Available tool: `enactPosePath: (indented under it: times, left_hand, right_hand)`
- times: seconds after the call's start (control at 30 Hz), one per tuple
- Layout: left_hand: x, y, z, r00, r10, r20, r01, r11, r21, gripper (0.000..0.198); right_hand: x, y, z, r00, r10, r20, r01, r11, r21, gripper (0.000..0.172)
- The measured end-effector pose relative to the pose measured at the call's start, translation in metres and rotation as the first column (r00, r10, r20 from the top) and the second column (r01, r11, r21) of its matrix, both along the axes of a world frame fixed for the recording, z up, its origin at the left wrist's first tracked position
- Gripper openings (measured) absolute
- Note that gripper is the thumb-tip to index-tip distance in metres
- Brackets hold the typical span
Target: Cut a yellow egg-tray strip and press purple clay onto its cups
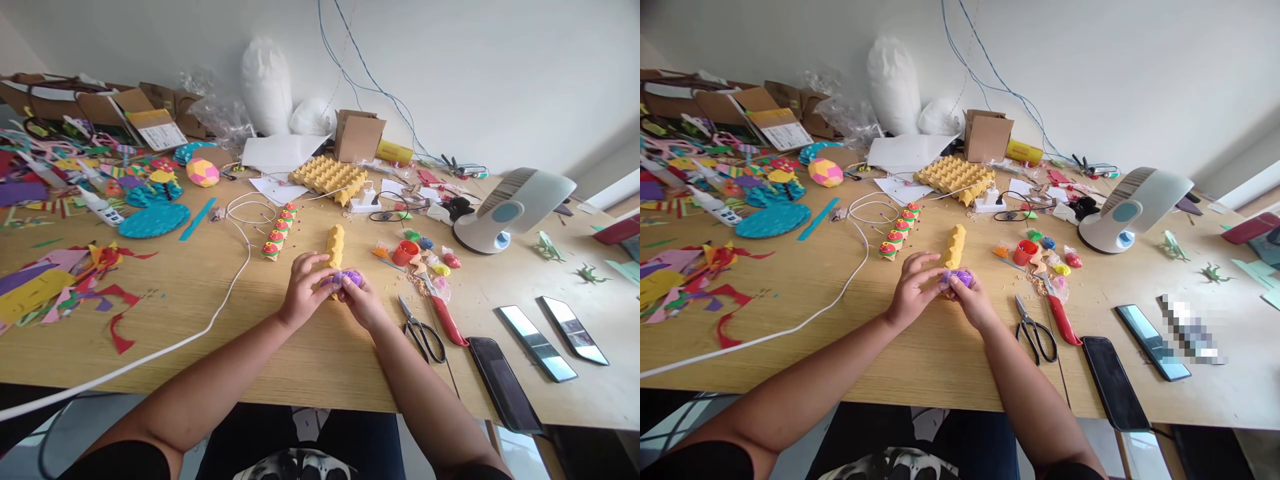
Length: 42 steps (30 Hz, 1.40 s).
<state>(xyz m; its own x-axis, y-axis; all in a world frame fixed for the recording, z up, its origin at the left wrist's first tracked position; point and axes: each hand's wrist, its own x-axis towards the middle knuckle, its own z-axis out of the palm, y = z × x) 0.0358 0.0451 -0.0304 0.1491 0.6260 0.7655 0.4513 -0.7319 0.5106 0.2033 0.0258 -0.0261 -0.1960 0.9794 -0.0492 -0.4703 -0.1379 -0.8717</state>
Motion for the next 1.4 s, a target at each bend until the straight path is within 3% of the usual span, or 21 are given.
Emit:
enactPosePath:
  times: [0.23, 0.5, 1.07, 1.13, 1.2, 1.27, 1.33, 1.4]
  left_hand:
    - [0.000, -0.004, 0.005, 0.999, -0.033, -0.006, 0.033, 0.999, 0.026, 0.018]
    - [-0.003, -0.005, 0.006, 0.998, -0.038, -0.043, 0.042, 0.994, 0.103, 0.015]
    - [-0.001, -0.001, 0.001, 1.000, 0.008, -0.007, -0.008, 0.999, 0.049, 0.005]
    - [-0.003, 0.002, -0.001, 0.999, 0.025, 0.047, -0.025, 1.000, 0.000, 0.007]
    - [-0.004, 0.007, -0.005, 0.977, 0.093, 0.194, -0.075, 0.992, -0.098, 0.013]
    - [-0.003, 0.012, -0.010, 0.887, 0.221, 0.406, -0.131, 0.963, -0.237, 0.021]
    - [-0.001, 0.014, -0.015, 0.828, 0.240, 0.508, -0.070, 0.941, -0.331, 0.026]
    - [0.003, 0.012, -0.018, 0.826, 0.137, 0.547, 0.088, 0.926, -0.366, 0.026]
  right_hand:
    - [-0.001, -0.001, 0.004, 0.997, 0.012, 0.075, -0.014, 0.999, 0.030, 0.038]
    - [-0.004, -0.001, 0.004, 0.999, 0.008, 0.054, -0.008, 1.000, -0.011, 0.037]
    - [-0.009, 0.000, 0.001, 1.000, -0.025, -0.014, 0.024, 0.999, -0.029, 0.031]
    - [-0.005, 0.003, 0.001, 0.996, -0.080, -0.047, 0.077, 0.995, -0.067, 0.031]
    - [0.001, 0.007, 0.001, 0.975, -0.193, -0.114, 0.178, 0.976, -0.127, 0.033]
    - [0.007, 0.012, 0.002, 0.937, -0.297, -0.181, 0.267, 0.948, -0.174, 0.035]
    - [0.010, 0.015, 0.003, 0.927, -0.316, -0.203, 0.284, 0.943, -0.174, 0.035]
    - [0.009, 0.014, 0.002, 0.944, -0.274, -0.186, 0.250, 0.958, -0.144, 0.033]
